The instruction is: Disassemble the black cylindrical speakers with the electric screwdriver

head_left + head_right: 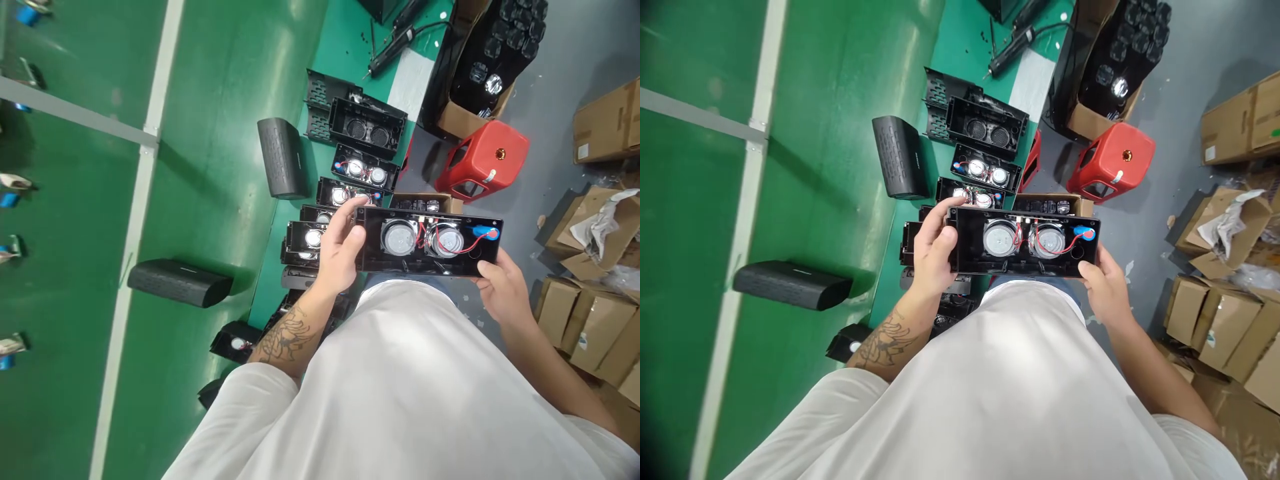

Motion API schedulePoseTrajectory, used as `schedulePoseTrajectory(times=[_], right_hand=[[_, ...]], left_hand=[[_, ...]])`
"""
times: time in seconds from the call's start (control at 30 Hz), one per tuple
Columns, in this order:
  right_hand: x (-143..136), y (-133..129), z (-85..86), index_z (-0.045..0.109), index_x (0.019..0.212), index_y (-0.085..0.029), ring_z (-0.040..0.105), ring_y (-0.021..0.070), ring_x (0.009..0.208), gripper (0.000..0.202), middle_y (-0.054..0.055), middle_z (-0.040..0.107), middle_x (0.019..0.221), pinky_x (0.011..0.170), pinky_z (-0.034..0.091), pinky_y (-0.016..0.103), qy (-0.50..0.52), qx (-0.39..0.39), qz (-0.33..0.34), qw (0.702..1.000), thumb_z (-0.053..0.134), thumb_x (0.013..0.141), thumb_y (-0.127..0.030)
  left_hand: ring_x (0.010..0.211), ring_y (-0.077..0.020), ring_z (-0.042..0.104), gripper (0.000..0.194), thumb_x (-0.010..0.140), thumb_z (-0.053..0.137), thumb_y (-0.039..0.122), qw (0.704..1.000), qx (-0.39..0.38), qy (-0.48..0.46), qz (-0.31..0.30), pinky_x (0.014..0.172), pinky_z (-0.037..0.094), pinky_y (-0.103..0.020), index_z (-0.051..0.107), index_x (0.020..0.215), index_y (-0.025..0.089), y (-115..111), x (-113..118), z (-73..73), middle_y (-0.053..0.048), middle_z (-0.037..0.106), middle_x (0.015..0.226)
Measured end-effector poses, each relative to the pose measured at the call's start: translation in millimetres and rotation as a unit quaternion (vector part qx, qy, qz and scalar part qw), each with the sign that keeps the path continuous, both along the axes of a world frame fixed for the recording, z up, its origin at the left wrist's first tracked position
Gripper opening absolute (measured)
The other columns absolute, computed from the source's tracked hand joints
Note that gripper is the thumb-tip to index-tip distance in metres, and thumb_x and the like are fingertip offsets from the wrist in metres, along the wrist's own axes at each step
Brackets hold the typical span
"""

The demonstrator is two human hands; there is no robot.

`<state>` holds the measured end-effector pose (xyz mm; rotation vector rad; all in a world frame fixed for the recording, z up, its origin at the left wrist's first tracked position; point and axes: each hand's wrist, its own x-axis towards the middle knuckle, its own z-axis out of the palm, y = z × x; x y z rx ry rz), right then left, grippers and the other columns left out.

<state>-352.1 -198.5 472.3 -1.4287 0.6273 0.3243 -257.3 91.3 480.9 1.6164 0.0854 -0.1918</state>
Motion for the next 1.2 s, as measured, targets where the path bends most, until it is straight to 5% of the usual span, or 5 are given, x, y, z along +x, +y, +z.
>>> schedulePoseTrajectory(times=[0.4, 0.77, 1.2], right_hand=[[-49.8, -65.0, -15.5, 0.040, 0.158, -0.018, 0.058, 0.0191, 0.148, 0.101, 0.014, 0.047, 0.162, 0.119, 0.063, 0.028, -0.075, -0.008, -0.036, 0.996, 0.075, 0.086, -0.081], [-74.5, -102.5, -23.5, 0.040, 0.153, -0.016, 0.066, 0.0128, 0.125, 0.101, 0.014, 0.055, 0.151, 0.104, 0.064, 0.022, -0.118, -0.002, -0.053, 0.992, 0.074, 0.088, -0.086], [-81.9, -127.6, -32.2, 0.041, 0.154, -0.018, 0.062, 0.0191, 0.139, 0.106, 0.012, 0.050, 0.157, 0.102, 0.065, 0.023, -0.075, 0.028, -0.079, 0.994, 0.059, 0.085, -0.096]], left_hand=[[0.138, -0.0341, 0.075, 0.056, 0.095, 0.078, 0.076, 0.998, -0.053, 0.008, -0.040, 0.117, 0.066, -0.051, 0.076, 0.135, 0.038, -70.6, -33.3, -7.9, -0.005, 0.082, 0.134], [0.145, -0.0371, 0.071, 0.059, 0.088, 0.080, 0.080, 0.999, -0.024, 0.018, -0.044, 0.115, 0.067, -0.052, 0.077, 0.131, 0.040, -119.5, -48.3, -3.4, -0.005, 0.081, 0.138], [0.138, -0.0358, 0.075, 0.062, 0.090, 0.074, 0.088, 0.999, -0.033, 0.019, -0.031, 0.115, 0.066, -0.048, 0.079, 0.128, 0.040, -150.7, -54.8, -4.1, -0.002, 0.081, 0.131]])
